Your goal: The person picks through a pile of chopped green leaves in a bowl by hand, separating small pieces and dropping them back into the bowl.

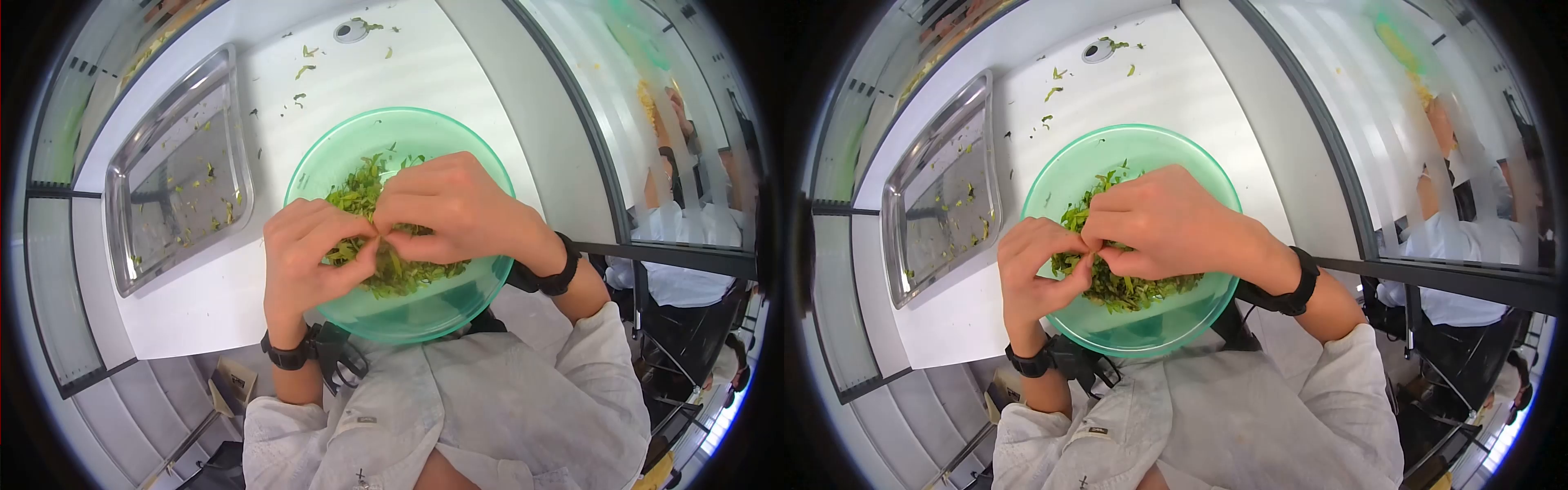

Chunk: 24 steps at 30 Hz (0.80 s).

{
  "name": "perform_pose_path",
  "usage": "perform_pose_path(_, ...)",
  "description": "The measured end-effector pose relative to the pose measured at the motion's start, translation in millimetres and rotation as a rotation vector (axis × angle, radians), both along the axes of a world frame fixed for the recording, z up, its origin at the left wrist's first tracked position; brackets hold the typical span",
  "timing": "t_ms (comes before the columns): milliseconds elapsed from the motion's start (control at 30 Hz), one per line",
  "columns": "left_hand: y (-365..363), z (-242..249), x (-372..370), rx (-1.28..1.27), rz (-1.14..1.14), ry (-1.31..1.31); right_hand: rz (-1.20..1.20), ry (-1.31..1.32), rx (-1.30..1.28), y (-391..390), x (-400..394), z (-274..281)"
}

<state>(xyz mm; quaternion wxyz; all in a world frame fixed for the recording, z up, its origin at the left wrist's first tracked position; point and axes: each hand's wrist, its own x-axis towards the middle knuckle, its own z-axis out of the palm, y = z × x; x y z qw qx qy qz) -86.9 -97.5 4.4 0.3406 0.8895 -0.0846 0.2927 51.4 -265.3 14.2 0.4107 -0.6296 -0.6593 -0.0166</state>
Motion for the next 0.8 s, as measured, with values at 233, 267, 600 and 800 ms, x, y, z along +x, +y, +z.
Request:
perform_pose_path(233, 3.1, -0.4, -1.8, -0.097, 0.035, 0.001, 0.017, -0.018, -0.039, -0.3, -3.8, 2.9)
perform_pose_path(267, 2.8, -0.5, -2.9, -0.142, 0.039, 0.008, 0.009, -0.019, -0.044, -0.9, -4.5, 3.7)
perform_pose_path(600, 7.0, -1.9, -1.9, -0.243, -0.003, -0.017, -0.084, 0.024, -0.025, -1.8, -0.3, 3.0)
perform_pose_path(800, 6.8, 0.3, -1.4, -0.191, -0.019, -0.015, -0.100, 0.041, 0.031, 0.6, -2.3, 1.5)
